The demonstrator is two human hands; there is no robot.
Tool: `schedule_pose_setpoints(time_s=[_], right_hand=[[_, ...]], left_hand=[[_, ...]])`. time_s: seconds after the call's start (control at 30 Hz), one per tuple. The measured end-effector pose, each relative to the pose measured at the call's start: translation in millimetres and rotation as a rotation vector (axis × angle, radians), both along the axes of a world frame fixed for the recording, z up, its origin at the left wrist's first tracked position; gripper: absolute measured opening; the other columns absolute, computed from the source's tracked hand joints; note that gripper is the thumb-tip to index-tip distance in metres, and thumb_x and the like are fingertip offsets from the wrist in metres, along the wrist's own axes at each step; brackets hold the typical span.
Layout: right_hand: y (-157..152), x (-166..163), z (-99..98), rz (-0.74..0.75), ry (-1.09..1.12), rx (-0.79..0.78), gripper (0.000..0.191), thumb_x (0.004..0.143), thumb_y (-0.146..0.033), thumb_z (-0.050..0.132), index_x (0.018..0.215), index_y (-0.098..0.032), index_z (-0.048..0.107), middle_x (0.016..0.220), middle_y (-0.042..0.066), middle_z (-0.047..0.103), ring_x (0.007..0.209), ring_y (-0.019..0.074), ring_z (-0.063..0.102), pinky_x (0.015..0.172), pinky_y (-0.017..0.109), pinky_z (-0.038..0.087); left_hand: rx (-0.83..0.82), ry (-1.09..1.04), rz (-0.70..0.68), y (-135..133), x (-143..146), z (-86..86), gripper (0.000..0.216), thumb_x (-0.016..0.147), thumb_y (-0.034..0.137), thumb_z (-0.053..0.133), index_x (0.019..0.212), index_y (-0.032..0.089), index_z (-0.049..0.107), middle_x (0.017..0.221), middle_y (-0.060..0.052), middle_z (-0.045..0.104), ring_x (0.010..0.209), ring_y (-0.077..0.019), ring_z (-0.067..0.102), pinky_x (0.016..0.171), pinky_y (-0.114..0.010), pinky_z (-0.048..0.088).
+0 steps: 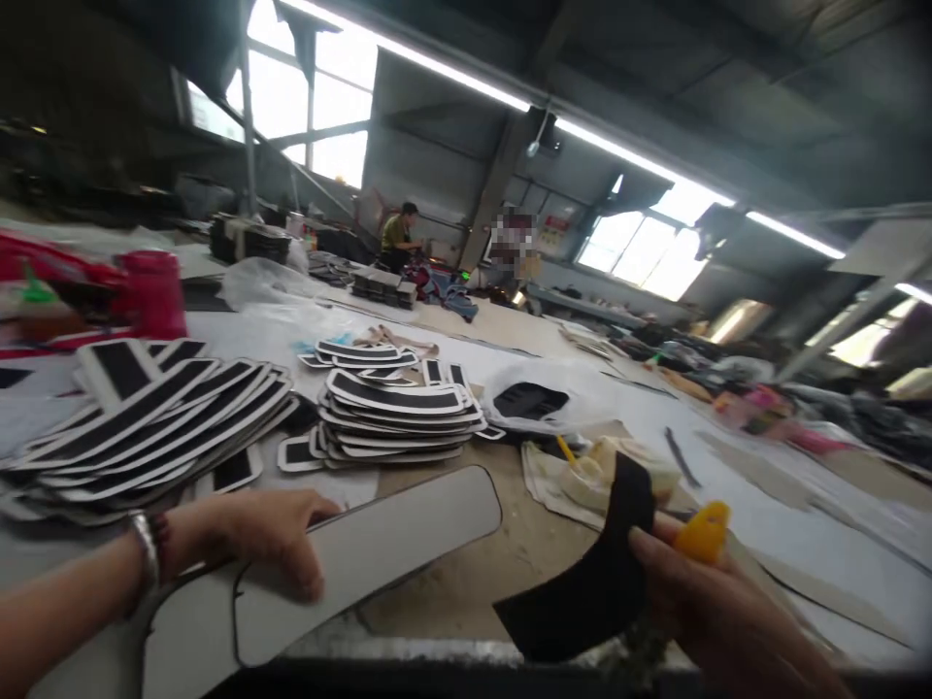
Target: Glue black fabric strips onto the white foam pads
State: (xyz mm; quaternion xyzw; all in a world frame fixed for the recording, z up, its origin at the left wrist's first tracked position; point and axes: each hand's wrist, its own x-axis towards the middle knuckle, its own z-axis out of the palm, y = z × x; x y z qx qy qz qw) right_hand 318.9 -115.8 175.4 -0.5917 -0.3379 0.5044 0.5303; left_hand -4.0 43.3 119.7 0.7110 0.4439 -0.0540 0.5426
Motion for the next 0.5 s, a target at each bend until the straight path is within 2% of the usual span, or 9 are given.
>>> schedule_pose_setpoints(time_s=[0.1, 0.23, 0.37, 0.43, 0.5], right_hand=[[-4.2, 21.1, -14.2, 0.16, 0.03, -0.075, 0.042, 0.062, -0.048, 0.075, 0.071, -0.015, 0.05, 0.053, -0.008, 0.032, 0.043, 0.0025, 0.026, 0.041, 0.016, 0.019], [18.7, 38.4, -49.8, 0.341, -0.149, -0.182, 0.041, 0.069, -0.05, 0.069, 0.068, -0.017, 0.044, 0.051, -0.009, 0.029, 0.042, 0.0034, 0.021, 0.039, 0.018, 0.014], [53.7, 44.3, -80.6, 0.371, -0.355, -0.153, 0.041, 0.075, -0.05, 0.063, 0.064, -0.018, 0.041, 0.05, -0.009, 0.026, 0.043, 0.0043, 0.019, 0.039, 0.02, 0.012], [65.9, 44.3, -89.8, 0.394, -0.38, -0.135, 0.038, 0.076, -0.05, 0.061, 0.067, -0.018, 0.043, 0.05, -0.009, 0.026, 0.043, 0.0044, 0.019, 0.039, 0.02, 0.013], [72.5, 43.6, -96.1, 0.429, -0.371, -0.156, 0.037, 0.078, -0.05, 0.059, 0.068, -0.018, 0.043, 0.049, -0.009, 0.025, 0.041, 0.0044, 0.018, 0.039, 0.021, 0.013]], left_hand=[[0.036, 0.077, -0.178, 20.0, 46.6, -19.7, 0.042, 0.047, 0.023, 0.072, 0.089, 0.023, 0.069, 0.081, 0.0, 0.073, 0.079, -0.0249, 0.066, 0.06, -0.026, 0.05], [0.177, 0.223, -0.274, 42.1, 77.8, -35.2, 0.054, 0.036, 0.028, 0.079, 0.088, 0.018, 0.068, 0.085, -0.007, 0.072, 0.082, -0.0327, 0.064, 0.072, -0.039, 0.049], [0.279, 0.261, -0.27, 50.2, 80.6, -40.6, 0.059, 0.04, 0.032, 0.078, 0.096, 0.018, 0.065, 0.092, -0.008, 0.07, 0.085, -0.0298, 0.063, 0.074, -0.036, 0.05], [0.335, 0.257, -0.242, 46.8, 72.5, -40.5, 0.062, 0.044, 0.035, 0.077, 0.103, 0.019, 0.062, 0.097, -0.007, 0.069, 0.087, -0.0275, 0.062, 0.075, -0.034, 0.05], [0.418, 0.263, -0.199, 40.0, 56.5, -39.7, 0.07, 0.047, 0.038, 0.076, 0.112, 0.02, 0.058, 0.109, -0.008, 0.065, 0.096, -0.0283, 0.059, 0.086, -0.037, 0.046]])
